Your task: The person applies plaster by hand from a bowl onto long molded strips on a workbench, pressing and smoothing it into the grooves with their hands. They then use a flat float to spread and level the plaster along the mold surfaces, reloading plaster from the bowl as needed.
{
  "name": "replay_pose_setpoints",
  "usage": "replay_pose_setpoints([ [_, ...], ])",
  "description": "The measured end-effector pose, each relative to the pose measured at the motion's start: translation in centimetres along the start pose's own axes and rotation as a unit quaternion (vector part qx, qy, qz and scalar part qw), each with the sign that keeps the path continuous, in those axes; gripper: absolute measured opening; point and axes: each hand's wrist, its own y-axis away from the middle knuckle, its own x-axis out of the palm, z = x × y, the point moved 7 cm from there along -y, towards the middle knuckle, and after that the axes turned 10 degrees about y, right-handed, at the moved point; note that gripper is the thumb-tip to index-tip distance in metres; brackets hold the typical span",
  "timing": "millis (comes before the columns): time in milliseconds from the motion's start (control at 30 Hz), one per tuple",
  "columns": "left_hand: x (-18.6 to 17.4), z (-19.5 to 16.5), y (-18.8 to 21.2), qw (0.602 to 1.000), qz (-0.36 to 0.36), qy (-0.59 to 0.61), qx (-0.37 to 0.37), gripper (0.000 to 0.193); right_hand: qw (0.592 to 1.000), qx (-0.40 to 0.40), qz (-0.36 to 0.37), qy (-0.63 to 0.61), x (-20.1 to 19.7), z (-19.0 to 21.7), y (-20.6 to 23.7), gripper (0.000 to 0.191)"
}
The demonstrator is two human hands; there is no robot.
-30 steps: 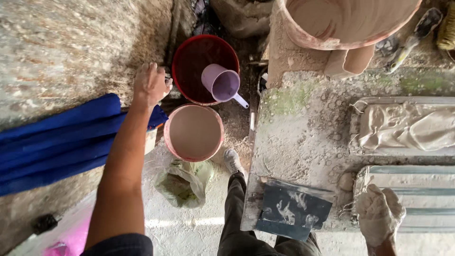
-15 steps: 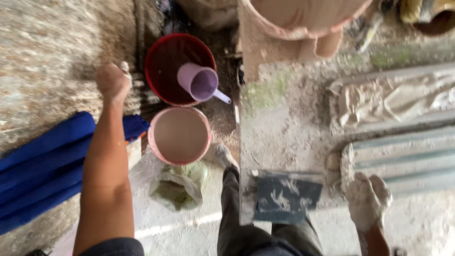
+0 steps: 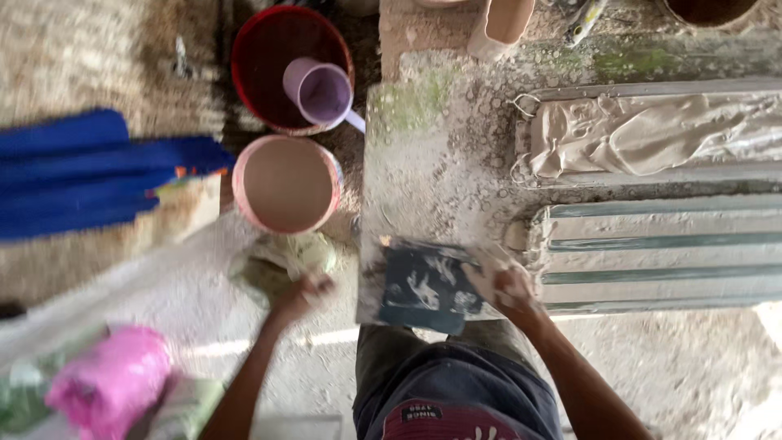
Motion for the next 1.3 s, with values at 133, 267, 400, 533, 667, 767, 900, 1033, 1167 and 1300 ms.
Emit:
replay_pose_setpoints([
  [133,15.8,6.8,6.2,0.965,-0.028,0.075,-0.249,0.038,0.954,0.020,0.109,0.279,2.7,-3.6,-0.9,0.086],
  [267,27.4,3.8,4.3,0.948,-0.090,0.278,-0.127,0.044,0.935,-0.104,0.034,0.337,4.0,-4.5,-1.6,0.093],
  [400,30.5,3.7,0.3,0.854,-0.279,0.392,-0.196,0.034,0.924,-0.239,-0.106,0.280,3.0,-2.9,-1.7,0.077],
  [533,30.4,3.0,-1.3,0.825,-0.300,0.447,-0.173,0.042,0.957,-0.135,0.133,0.221,4.7,-4.4,-3.0,0.056],
  [667,30.4,2.9,0.4,0.803,-0.299,0.478,-0.194,0.046,0.975,-0.185,0.121,0.013,2.4,-2.8,-3.1,0.049],
  [767,30.4,1.0,3.4,0.826,-0.240,0.489,-0.146,0.046,0.964,-0.087,0.223,-0.112,1.7,-3.4,-2.5,0.046],
  [900,28.4,-3.1,7.4,0.886,-0.205,0.413,-0.046,0.042,0.942,-0.017,0.269,-0.198,-0.3,-3.3,-0.8,0.044],
  [1033,28.2,-6.5,6.8,0.770,-0.208,0.603,0.000,0.031,0.930,-0.016,0.302,-0.209,-2.3,-3.7,0.5,0.046],
  [1167,26.7,-14.6,4.1,0.872,-0.273,0.354,0.200,0.023,0.967,0.008,0.219,-0.132,-8.1,-8.3,-2.5,0.033],
  [1300,30.3,-23.6,0.0,0.900,-0.298,0.171,0.269,0.030,0.995,-0.041,0.093,0.012,-16.0,-14.1,-9.0,0.031],
])
